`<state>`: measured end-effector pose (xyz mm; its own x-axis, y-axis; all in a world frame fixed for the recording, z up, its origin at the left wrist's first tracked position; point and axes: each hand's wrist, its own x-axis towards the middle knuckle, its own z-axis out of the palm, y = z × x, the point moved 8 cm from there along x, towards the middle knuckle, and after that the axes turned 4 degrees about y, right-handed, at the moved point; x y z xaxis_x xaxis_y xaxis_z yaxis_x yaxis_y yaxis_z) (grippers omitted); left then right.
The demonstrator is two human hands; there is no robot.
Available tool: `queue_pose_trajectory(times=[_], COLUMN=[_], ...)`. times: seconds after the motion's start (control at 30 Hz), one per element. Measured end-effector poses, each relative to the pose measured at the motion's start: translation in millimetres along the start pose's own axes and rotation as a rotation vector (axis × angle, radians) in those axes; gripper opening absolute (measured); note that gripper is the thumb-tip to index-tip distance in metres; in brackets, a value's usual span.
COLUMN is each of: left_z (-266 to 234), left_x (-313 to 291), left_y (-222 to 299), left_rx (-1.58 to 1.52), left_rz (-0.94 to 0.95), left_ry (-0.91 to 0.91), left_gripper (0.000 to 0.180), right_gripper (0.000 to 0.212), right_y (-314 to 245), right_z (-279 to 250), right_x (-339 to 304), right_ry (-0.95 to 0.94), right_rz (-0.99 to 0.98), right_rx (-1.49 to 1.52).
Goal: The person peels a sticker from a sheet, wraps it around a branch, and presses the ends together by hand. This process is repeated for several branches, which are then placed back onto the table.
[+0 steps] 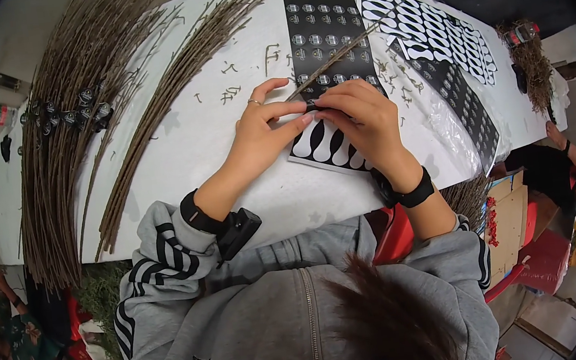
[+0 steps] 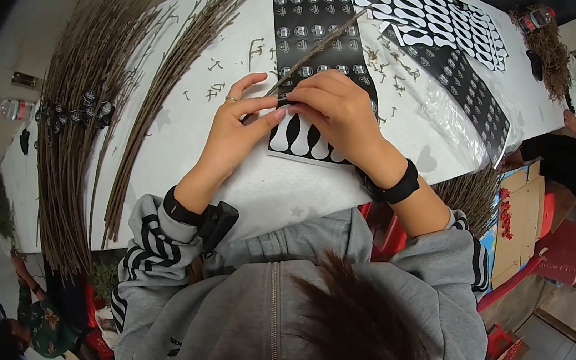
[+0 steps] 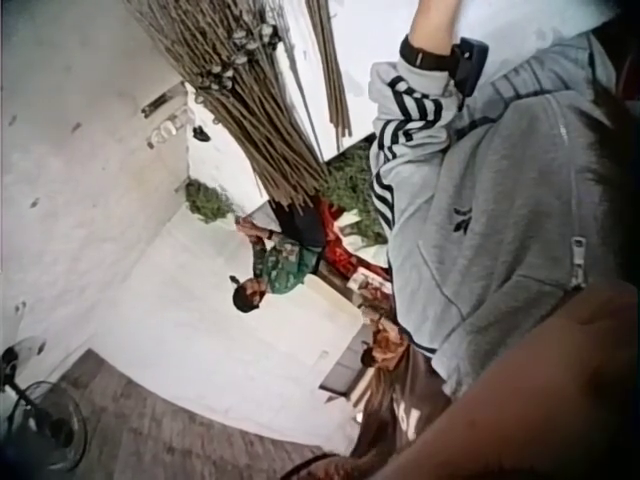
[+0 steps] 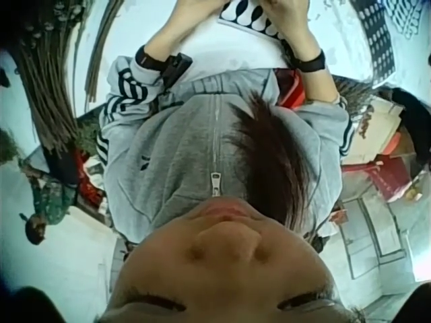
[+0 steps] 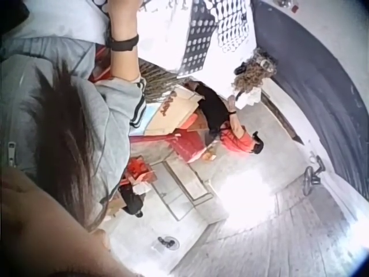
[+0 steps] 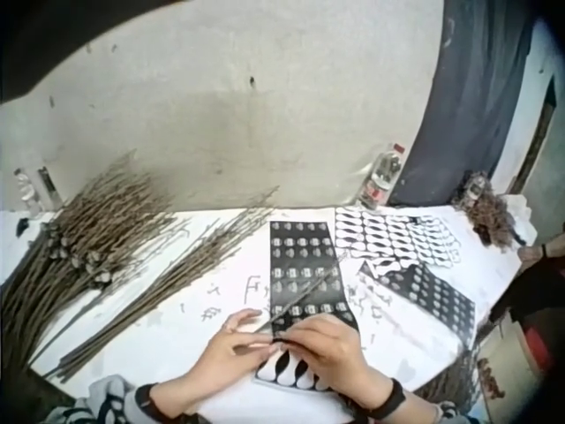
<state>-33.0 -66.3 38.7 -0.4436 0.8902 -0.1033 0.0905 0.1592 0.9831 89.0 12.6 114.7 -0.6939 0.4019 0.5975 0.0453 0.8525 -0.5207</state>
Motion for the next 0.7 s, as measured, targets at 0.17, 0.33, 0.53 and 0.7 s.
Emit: queue_pose_trajectory(times=[0.17,0.33,0.53,0.7], left_z=[1.4,-0.6,0.5,3.9], left_x=[-1.6,0.6,1.5,-0.6], left_y=[-1.4,-2.5,-6.5,-5.7], left_rx=[-0.086,0.001,-0.006,-0.006], left_rz=[0.004,0.108,0.135,0.033], left_ry=[-0.038,0.013,-0.008,-0.095], left_gripper=[0.022,0.019,0.018,0.019], right_gripper=[0.016,0.016,0.015,0.014], right_y=[3.2,8.7,11.3,24.3], right_z=[0.1,2.7,5.1,10.8], right_x=[2.2,4.7,6.0,2.3], right_ry=[-0.024,-0.119,-0.219,-0.328], right_rz=[0.065,0.174,0.252,0.396], right_rx=[0.058,0.092,0.120,0.238])
